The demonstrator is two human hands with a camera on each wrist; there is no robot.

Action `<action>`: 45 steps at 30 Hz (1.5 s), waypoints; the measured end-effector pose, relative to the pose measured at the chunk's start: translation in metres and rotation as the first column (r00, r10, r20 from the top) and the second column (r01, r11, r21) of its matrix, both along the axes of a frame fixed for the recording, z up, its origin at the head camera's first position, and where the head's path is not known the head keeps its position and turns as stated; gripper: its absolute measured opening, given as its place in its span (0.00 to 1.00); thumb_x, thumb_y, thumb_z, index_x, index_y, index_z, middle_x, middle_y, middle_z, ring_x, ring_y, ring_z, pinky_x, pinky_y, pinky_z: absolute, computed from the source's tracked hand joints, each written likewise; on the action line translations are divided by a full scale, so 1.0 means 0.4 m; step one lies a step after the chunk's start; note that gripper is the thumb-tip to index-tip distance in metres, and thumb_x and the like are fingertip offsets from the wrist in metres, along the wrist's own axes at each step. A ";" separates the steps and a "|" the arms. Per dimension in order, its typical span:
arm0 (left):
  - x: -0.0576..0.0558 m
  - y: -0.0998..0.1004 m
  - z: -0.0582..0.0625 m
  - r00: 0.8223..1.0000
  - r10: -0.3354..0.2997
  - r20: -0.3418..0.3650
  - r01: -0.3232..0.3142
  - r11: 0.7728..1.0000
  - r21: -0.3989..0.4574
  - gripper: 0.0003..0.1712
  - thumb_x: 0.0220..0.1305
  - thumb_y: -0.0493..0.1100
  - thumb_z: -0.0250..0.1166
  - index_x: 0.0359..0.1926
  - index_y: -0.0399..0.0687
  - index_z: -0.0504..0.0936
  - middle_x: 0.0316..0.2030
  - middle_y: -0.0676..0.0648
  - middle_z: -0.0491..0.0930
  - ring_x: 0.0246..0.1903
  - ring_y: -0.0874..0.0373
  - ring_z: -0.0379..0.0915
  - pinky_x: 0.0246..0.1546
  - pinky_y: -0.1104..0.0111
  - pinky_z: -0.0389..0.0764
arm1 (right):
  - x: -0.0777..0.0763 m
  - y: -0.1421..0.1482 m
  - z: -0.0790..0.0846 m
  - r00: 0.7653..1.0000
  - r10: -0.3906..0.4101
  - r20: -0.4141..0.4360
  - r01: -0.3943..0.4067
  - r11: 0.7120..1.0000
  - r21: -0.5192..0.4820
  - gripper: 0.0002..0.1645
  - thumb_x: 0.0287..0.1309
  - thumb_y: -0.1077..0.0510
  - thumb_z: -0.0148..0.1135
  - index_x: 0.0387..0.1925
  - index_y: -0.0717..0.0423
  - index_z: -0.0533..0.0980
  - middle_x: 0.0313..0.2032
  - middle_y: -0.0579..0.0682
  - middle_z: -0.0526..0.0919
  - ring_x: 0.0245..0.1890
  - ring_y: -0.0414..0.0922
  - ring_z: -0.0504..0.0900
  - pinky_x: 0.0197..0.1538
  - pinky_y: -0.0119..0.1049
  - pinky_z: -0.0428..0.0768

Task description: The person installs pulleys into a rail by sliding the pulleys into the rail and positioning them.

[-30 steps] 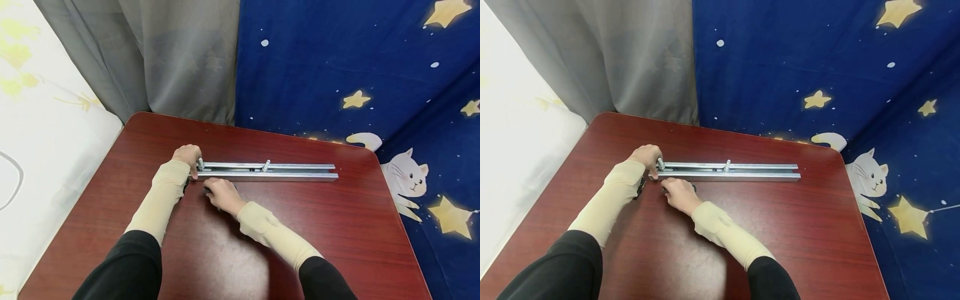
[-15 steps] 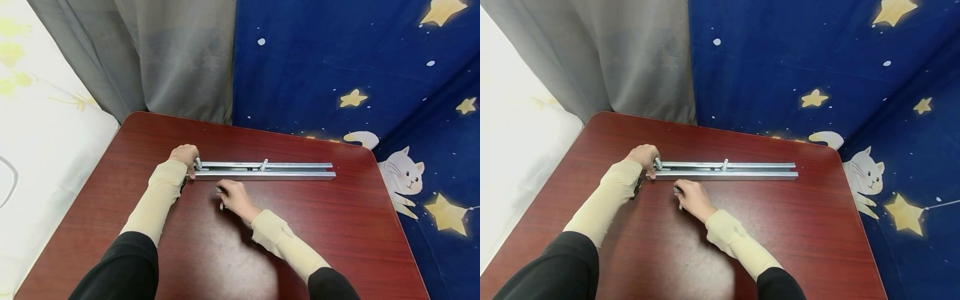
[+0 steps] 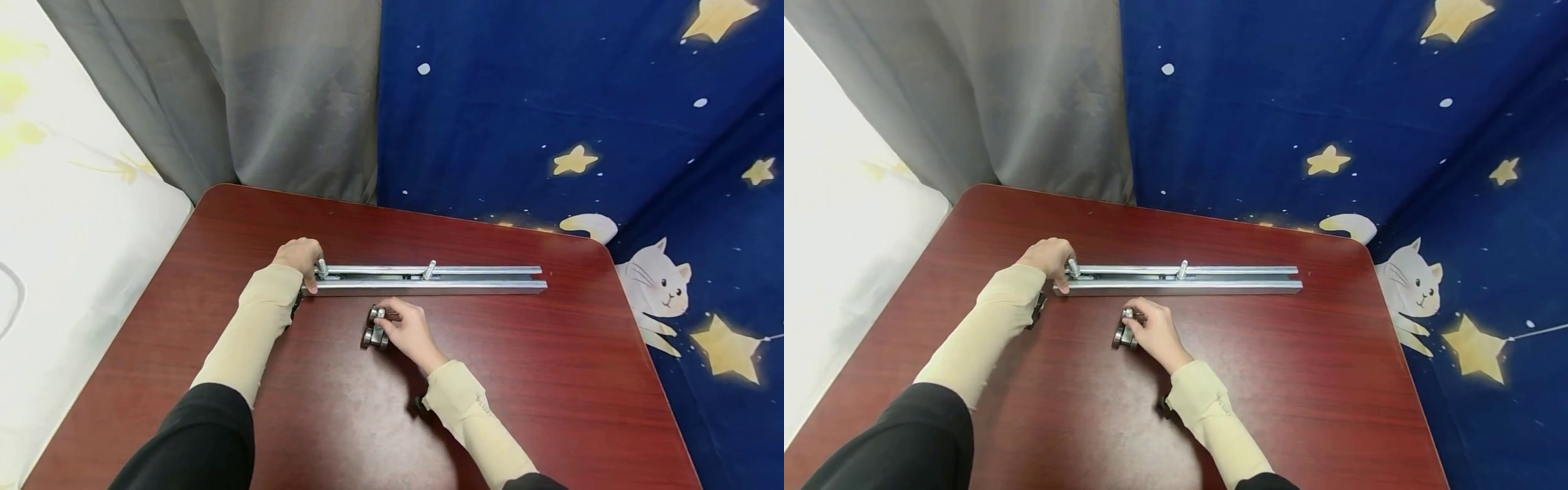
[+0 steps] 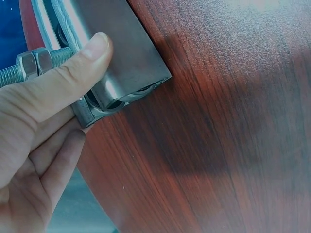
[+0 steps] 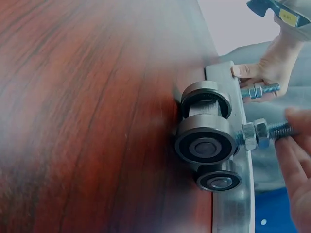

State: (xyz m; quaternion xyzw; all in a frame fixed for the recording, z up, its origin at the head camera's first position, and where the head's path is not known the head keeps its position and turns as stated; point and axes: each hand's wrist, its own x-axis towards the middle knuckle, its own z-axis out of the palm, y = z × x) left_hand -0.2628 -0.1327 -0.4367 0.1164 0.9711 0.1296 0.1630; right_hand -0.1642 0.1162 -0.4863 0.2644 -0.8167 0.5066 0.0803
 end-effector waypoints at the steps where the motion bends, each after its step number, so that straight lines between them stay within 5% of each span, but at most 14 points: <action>1: 0.001 0.002 0.001 1.000 -0.001 0.000 0.001 1.000 0.003 0.23 0.18 0.39 0.81 0.26 0.50 0.84 0.26 0.49 0.80 0.29 0.53 0.72 0.31 0.59 0.74 | 0.000 0.002 -0.003 1.000 0.006 0.003 -0.006 1.000 -0.008 0.12 0.42 0.72 0.65 0.34 0.65 0.78 0.32 0.59 0.83 0.32 0.50 0.83 0.36 0.33 0.80; 12: 0.006 0.006 0.000 1.000 0.004 0.023 -0.004 1.000 -0.013 0.21 0.22 0.40 0.80 0.27 0.49 0.84 0.26 0.50 0.80 0.29 0.53 0.72 0.32 0.59 0.75 | 0.009 0.013 -0.022 1.000 0.013 0.010 -0.014 0.999 0.050 0.15 0.51 0.70 0.59 0.43 0.63 0.79 0.41 0.56 0.82 0.42 0.48 0.81 0.44 0.33 0.78; 28: -0.004 0.007 -0.010 1.000 -0.008 0.020 0.008 1.000 0.008 0.24 0.22 0.41 0.81 0.30 0.47 0.85 0.30 0.49 0.82 0.30 0.54 0.73 0.32 0.60 0.75 | 0.024 0.002 -0.015 0.988 -0.151 -0.042 0.148 0.987 -0.067 0.13 0.44 0.76 0.61 0.36 0.67 0.80 0.34 0.60 0.83 0.32 0.52 0.83 0.34 0.36 0.80; 37: 0.001 0.010 0.008 1.000 -0.005 0.027 0.005 1.000 -0.010 0.24 0.23 0.40 0.80 0.31 0.45 0.84 0.30 0.47 0.81 0.30 0.53 0.73 0.32 0.59 0.75 | 0.051 -0.003 0.067 0.969 -0.219 -0.109 0.204 0.969 -0.140 0.10 0.38 0.80 0.62 0.29 0.75 0.78 0.28 0.66 0.82 0.26 0.56 0.82 0.30 0.36 0.80; 45: -0.008 0.007 0.001 1.000 0.007 0.025 -0.007 1.000 -0.015 0.26 0.20 0.40 0.81 0.31 0.46 0.84 0.27 0.50 0.81 0.29 0.55 0.71 0.31 0.61 0.74 | 0.054 0.013 0.062 0.956 -0.265 -0.125 0.244 0.956 -0.161 0.09 0.37 0.79 0.63 0.27 0.73 0.79 0.26 0.65 0.82 0.25 0.55 0.83 0.30 0.33 0.80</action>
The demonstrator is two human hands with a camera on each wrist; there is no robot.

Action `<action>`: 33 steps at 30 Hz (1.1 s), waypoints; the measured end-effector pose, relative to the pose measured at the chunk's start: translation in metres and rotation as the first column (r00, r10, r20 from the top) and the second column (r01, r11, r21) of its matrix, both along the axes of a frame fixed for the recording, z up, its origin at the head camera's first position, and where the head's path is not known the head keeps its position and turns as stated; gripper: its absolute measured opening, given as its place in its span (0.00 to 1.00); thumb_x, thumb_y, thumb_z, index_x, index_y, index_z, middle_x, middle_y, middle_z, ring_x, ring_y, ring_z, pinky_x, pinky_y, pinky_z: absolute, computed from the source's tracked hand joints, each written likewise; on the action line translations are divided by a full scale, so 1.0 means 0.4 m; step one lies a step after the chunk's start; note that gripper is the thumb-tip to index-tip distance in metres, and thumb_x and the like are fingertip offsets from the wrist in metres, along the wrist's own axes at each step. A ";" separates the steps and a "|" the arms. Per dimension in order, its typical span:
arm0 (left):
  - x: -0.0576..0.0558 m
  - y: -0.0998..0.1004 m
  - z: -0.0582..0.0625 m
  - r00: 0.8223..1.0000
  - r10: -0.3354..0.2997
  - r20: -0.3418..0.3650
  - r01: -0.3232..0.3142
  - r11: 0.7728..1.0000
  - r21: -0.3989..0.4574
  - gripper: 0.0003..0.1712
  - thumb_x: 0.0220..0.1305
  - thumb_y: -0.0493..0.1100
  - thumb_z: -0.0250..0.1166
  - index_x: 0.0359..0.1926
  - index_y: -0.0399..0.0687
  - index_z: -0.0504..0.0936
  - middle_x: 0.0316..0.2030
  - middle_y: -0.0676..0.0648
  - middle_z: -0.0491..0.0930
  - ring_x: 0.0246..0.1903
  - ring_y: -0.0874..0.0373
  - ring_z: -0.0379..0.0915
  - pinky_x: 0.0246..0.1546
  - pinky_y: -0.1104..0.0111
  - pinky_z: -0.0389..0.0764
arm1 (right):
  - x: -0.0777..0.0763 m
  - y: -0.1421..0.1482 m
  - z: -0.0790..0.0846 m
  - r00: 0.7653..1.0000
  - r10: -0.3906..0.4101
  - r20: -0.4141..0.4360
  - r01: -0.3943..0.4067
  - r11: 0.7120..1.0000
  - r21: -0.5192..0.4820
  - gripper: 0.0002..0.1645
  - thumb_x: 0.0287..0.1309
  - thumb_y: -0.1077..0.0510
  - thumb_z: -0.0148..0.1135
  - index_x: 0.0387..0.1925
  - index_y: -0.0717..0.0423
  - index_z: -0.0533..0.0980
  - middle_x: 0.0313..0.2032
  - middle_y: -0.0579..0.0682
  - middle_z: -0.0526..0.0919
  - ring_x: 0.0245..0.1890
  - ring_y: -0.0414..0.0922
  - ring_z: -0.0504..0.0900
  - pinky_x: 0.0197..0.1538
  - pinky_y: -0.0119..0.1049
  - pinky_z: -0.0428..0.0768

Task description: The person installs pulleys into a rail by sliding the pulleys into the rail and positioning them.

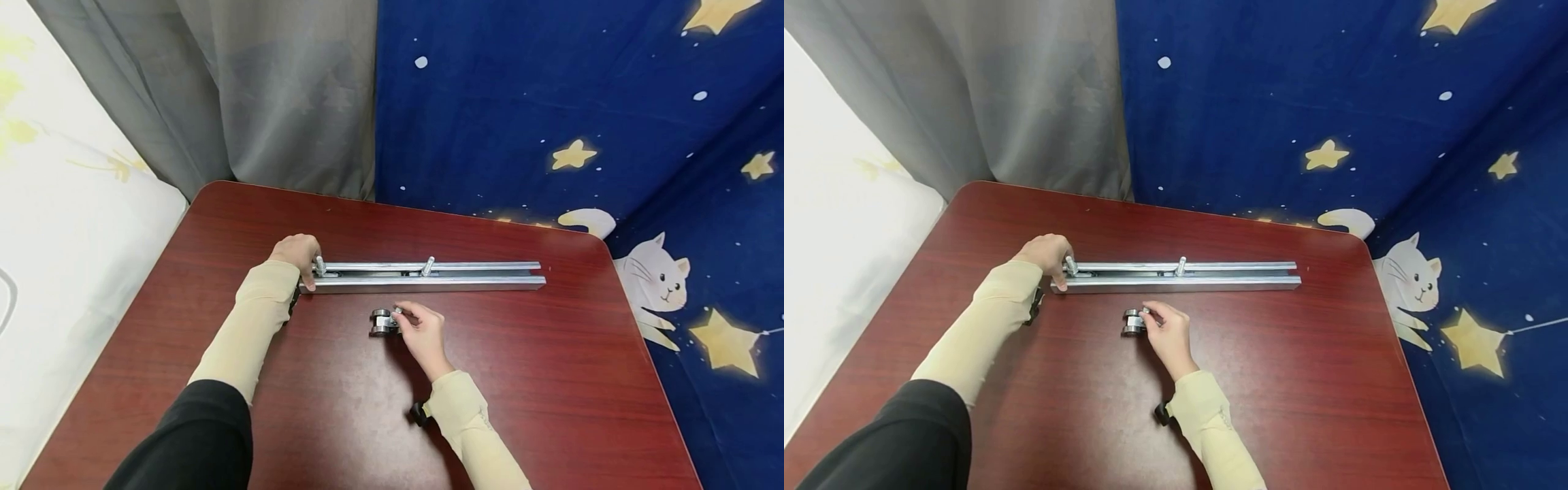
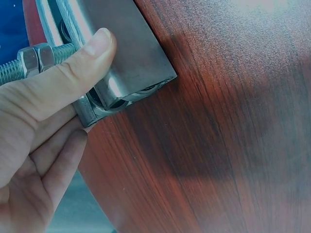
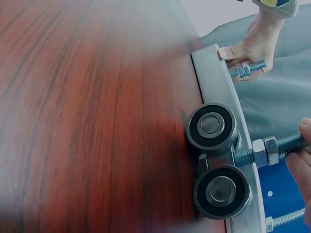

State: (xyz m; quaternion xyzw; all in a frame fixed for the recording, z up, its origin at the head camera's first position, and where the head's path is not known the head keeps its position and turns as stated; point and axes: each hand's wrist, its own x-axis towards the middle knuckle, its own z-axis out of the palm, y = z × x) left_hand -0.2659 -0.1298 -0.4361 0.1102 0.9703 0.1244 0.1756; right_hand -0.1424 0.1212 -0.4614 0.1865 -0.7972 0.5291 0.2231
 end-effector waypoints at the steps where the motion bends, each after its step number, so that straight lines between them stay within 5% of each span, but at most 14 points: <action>1: -0.001 0.000 0.000 1.000 0.001 -0.002 -0.001 1.000 -0.001 0.26 0.20 0.40 0.81 0.31 0.46 0.84 0.27 0.50 0.81 0.29 0.55 0.71 0.31 0.61 0.74 | 0.000 0.002 -0.001 1.000 -0.001 0.002 0.001 1.000 0.000 0.09 0.37 0.79 0.63 0.27 0.73 0.79 0.26 0.65 0.82 0.25 0.55 0.83 0.30 0.33 0.80; 8: 0.000 -0.002 0.002 1.000 -0.008 0.003 0.008 1.000 0.002 0.28 0.23 0.41 0.81 0.35 0.43 0.84 0.30 0.48 0.81 0.30 0.54 0.73 0.32 0.60 0.75 | -0.003 0.012 0.000 1.000 0.012 -0.002 -0.012 1.000 0.010 0.09 0.37 0.79 0.64 0.27 0.74 0.78 0.25 0.67 0.81 0.22 0.56 0.82 0.26 0.41 0.79; 11: 0.001 -0.002 0.004 1.000 -0.008 0.004 0.008 1.000 0.000 0.28 0.23 0.41 0.81 0.35 0.43 0.84 0.31 0.48 0.81 0.30 0.54 0.73 0.32 0.60 0.75 | -0.016 0.020 -0.032 1.000 0.013 0.001 -0.013 1.000 0.021 0.10 0.37 0.78 0.65 0.28 0.74 0.78 0.26 0.66 0.81 0.21 0.55 0.81 0.25 0.44 0.79; 16: 0.003 -0.003 0.004 1.000 -0.005 -0.001 0.005 1.000 -0.003 0.26 0.22 0.41 0.81 0.32 0.45 0.84 0.31 0.48 0.81 0.30 0.54 0.73 0.32 0.59 0.75 | -0.030 0.030 -0.088 1.000 0.003 0.004 -0.003 0.999 0.033 0.12 0.40 0.73 0.67 0.33 0.69 0.79 0.29 0.61 0.83 0.22 0.51 0.81 0.25 0.42 0.79; 24: 0.005 -0.002 0.002 1.000 0.001 -0.003 -0.001 1.000 -0.008 0.27 0.21 0.41 0.81 0.32 0.45 0.84 0.29 0.48 0.81 0.29 0.54 0.72 0.31 0.60 0.75 | -0.023 0.023 -0.104 0.997 -0.075 0.032 0.073 0.995 0.076 0.12 0.41 0.68 0.69 0.32 0.65 0.80 0.28 0.55 0.83 0.23 0.46 0.80 0.24 0.42 0.77; 33: 0.003 -0.004 -0.011 1.000 0.002 -0.008 -0.002 1.000 0.010 0.27 0.21 0.41 0.81 0.32 0.46 0.84 0.30 0.48 0.81 0.30 0.53 0.73 0.32 0.59 0.75 | -0.022 0.015 -0.121 0.991 -0.126 -0.035 0.128 0.990 0.060 0.09 0.39 0.67 0.70 0.27 0.65 0.80 0.24 0.53 0.82 0.23 0.48 0.81 0.26 0.35 0.78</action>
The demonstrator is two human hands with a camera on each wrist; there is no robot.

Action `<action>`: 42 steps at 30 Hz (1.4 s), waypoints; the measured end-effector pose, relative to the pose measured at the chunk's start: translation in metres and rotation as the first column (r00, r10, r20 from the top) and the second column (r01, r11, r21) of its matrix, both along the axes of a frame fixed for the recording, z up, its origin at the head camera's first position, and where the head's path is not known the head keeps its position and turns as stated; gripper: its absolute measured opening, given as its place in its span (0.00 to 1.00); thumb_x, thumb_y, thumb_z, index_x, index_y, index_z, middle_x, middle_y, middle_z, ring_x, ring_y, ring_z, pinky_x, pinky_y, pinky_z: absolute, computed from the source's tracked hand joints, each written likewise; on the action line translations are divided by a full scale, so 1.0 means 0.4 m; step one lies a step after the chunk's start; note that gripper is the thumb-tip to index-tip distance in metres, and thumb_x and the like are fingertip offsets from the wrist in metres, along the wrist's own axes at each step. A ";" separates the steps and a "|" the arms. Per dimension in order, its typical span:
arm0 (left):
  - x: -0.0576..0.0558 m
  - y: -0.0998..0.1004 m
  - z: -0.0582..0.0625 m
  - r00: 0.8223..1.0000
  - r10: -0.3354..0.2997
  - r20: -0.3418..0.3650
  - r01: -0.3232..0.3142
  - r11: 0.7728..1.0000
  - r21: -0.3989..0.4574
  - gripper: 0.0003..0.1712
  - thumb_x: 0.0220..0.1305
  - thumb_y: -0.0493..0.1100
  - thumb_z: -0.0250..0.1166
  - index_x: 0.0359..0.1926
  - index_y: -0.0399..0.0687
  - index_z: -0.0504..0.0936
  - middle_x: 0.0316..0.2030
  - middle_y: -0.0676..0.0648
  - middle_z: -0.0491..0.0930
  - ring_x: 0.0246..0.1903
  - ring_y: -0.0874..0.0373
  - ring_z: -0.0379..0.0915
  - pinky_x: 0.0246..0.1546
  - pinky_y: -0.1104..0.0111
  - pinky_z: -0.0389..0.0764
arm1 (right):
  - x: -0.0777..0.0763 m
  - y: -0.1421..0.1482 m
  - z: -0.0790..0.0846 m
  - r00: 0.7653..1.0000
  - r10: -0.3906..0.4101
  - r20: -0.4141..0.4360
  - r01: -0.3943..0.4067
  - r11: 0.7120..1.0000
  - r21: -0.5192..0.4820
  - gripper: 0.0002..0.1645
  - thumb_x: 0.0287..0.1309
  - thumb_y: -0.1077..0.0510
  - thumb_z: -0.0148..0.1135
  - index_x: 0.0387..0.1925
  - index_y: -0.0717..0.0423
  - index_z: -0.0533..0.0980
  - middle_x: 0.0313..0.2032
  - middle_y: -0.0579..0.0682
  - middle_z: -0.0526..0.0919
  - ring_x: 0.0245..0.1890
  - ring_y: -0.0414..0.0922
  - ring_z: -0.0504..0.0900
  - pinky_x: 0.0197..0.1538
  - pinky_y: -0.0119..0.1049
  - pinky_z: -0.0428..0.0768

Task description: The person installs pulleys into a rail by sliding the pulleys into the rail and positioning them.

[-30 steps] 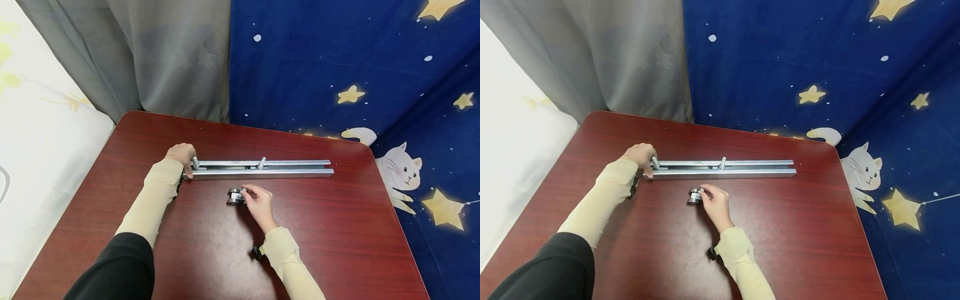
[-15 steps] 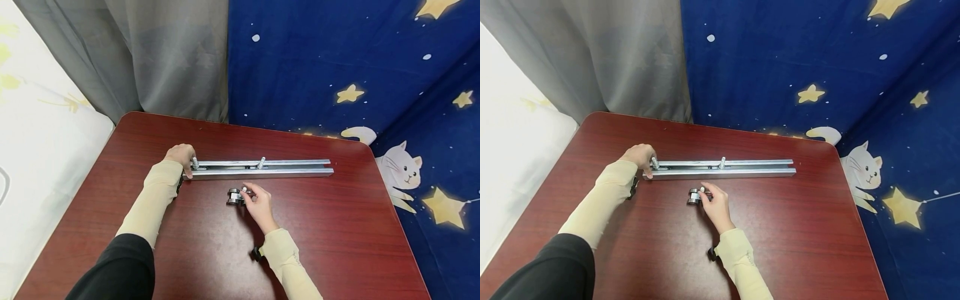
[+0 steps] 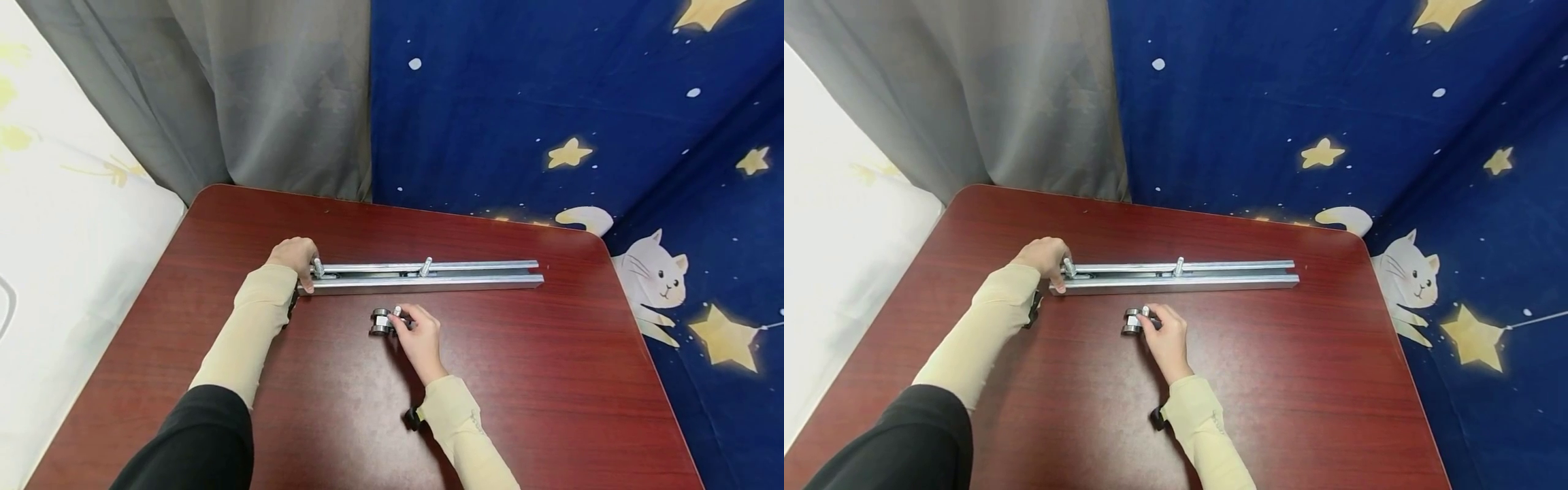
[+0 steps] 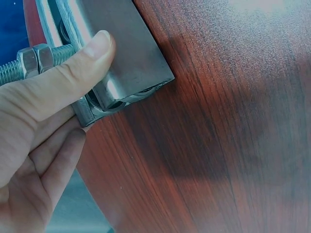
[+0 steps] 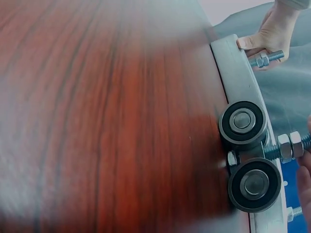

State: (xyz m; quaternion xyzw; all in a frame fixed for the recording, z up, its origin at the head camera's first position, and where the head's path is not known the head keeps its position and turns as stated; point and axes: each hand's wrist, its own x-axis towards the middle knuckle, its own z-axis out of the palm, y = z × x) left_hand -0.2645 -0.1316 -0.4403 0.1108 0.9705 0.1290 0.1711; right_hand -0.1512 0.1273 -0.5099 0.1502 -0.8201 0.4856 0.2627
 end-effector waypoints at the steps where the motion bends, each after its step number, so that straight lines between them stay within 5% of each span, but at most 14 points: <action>1: 0.000 -0.001 -0.001 1.000 0.000 0.002 0.000 1.000 -0.002 0.27 0.21 0.41 0.81 0.32 0.46 0.84 0.30 0.48 0.81 0.29 0.53 0.72 0.32 0.60 0.75 | -0.001 0.000 -0.001 1.000 0.000 -0.004 0.000 1.000 -0.003 0.08 0.39 0.67 0.70 0.26 0.65 0.80 0.24 0.53 0.82 0.23 0.48 0.81 0.26 0.35 0.78; 15: 0.003 0.002 0.004 1.000 -0.003 0.001 0.003 1.000 0.009 0.26 0.23 0.41 0.80 0.33 0.45 0.84 0.30 0.48 0.81 0.29 0.54 0.72 0.32 0.59 0.75 | -0.016 0.024 0.015 0.997 -0.034 -0.066 0.035 0.999 0.009 0.07 0.36 0.69 0.70 0.23 0.65 0.79 0.22 0.54 0.81 0.21 0.46 0.80 0.24 0.36 0.78; 42: 0.001 -0.006 0.005 0.996 -0.085 -0.025 0.086 0.996 0.022 0.24 0.19 0.43 0.80 0.28 0.48 0.85 0.24 0.50 0.80 0.26 0.55 0.71 0.30 0.58 0.74 | -0.056 0.231 0.054 0.963 -0.262 -0.065 0.266 0.961 0.073 0.07 0.40 0.71 0.67 0.27 0.68 0.79 0.24 0.59 0.82 0.23 0.52 0.82 0.27 0.44 0.79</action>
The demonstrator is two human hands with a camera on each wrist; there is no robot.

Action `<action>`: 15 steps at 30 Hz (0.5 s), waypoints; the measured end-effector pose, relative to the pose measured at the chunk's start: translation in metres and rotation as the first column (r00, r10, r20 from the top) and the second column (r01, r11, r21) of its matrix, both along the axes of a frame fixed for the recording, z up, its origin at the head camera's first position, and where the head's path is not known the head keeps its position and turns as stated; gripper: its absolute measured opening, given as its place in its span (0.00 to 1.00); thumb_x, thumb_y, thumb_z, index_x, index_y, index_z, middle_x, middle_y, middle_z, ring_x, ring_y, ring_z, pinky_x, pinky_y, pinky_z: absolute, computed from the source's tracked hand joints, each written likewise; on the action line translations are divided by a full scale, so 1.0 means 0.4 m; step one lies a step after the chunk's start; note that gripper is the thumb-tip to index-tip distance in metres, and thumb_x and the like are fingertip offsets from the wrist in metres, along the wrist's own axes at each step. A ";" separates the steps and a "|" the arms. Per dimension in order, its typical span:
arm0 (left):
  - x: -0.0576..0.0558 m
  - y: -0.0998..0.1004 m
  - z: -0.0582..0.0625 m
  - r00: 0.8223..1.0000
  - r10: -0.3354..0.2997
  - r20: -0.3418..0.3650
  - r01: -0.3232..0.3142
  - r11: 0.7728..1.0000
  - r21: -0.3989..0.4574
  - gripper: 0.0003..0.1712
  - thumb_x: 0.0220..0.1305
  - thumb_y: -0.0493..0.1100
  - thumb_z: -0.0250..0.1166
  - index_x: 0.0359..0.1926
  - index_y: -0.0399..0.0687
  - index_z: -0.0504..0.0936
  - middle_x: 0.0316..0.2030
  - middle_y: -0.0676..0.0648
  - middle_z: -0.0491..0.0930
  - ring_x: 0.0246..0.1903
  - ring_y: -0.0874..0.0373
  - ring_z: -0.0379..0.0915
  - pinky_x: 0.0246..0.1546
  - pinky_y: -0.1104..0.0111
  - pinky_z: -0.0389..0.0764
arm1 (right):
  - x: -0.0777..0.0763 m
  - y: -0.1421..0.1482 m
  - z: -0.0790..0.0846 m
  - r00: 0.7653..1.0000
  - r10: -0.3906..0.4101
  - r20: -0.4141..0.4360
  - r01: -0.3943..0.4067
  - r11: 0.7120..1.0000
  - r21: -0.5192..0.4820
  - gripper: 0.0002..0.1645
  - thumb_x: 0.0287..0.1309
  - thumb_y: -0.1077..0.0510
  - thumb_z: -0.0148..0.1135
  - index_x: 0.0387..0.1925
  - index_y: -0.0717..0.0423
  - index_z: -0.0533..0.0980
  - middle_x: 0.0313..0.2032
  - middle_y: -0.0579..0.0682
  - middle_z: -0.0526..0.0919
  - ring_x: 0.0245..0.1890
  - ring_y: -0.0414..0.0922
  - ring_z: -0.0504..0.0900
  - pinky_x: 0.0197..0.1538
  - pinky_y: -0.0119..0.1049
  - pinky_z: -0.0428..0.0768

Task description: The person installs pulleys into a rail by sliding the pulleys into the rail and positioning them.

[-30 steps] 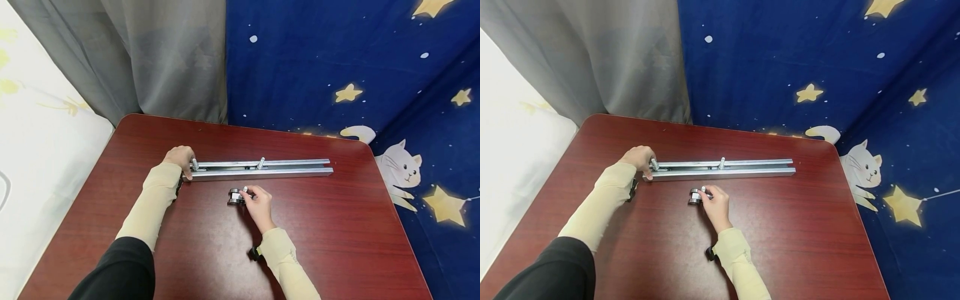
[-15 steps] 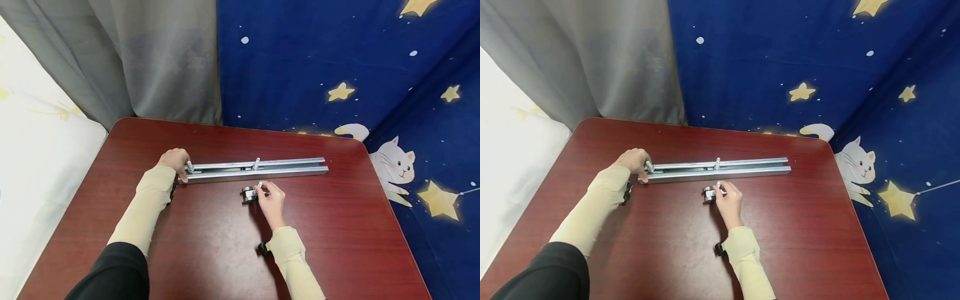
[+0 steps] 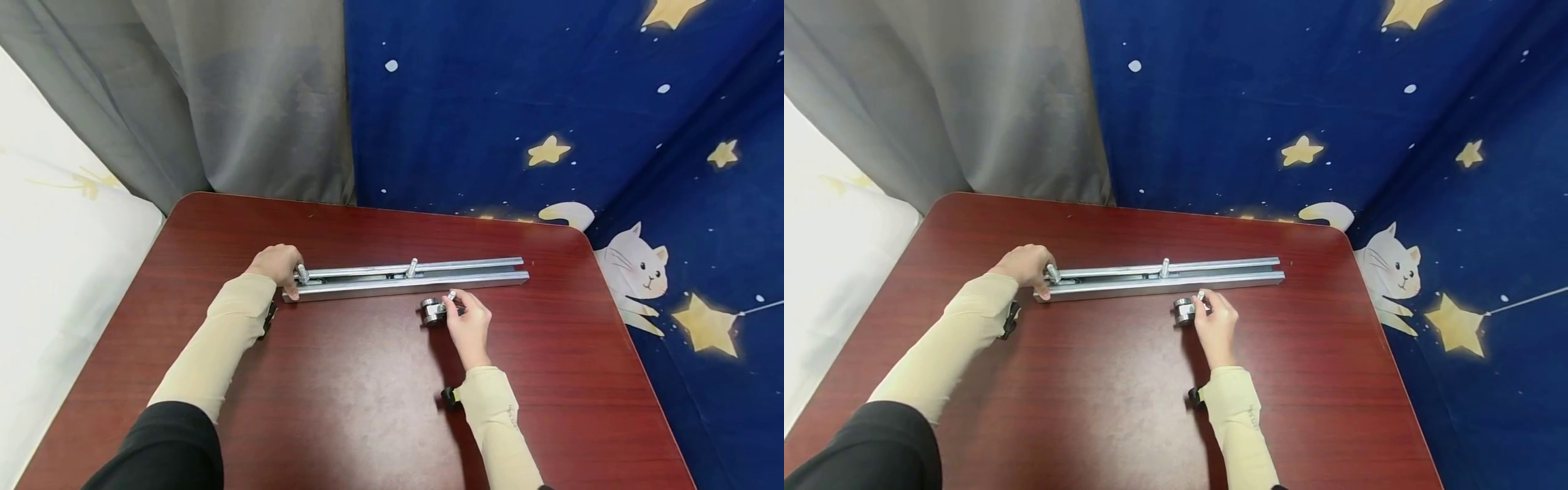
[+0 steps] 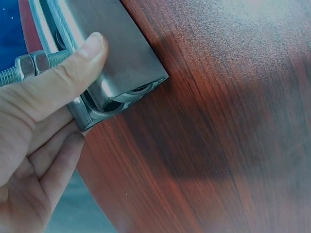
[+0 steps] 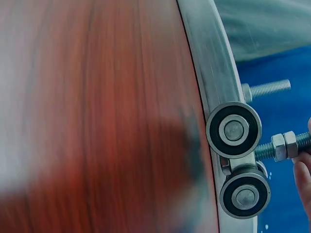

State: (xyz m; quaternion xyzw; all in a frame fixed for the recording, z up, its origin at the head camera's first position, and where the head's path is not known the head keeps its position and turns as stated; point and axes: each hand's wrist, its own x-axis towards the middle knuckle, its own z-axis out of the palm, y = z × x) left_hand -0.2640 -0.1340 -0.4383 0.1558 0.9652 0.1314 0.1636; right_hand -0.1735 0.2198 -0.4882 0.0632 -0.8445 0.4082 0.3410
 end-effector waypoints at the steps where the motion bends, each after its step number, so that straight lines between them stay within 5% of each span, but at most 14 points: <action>1: 0.000 -0.001 0.000 1.000 -0.001 -0.002 0.001 1.000 0.001 0.24 0.19 0.43 0.80 0.28 0.48 0.85 0.24 0.50 0.80 0.26 0.55 0.71 0.31 0.58 0.74 | -0.001 0.008 0.001 1.000 -0.008 0.003 0.008 1.000 0.008 0.07 0.40 0.71 0.68 0.27 0.68 0.79 0.24 0.59 0.82 0.23 0.53 0.82 0.27 0.44 0.79; 15: -0.004 0.001 -0.001 1.000 -0.005 -0.001 0.005 1.000 -0.007 0.24 0.19 0.43 0.80 0.28 0.48 0.85 0.25 0.50 0.81 0.26 0.55 0.71 0.30 0.58 0.73 | -0.026 0.136 0.020 0.989 -0.130 0.076 0.129 0.991 0.023 0.07 0.42 0.70 0.66 0.29 0.70 0.79 0.26 0.60 0.83 0.25 0.52 0.83 0.30 0.40 0.79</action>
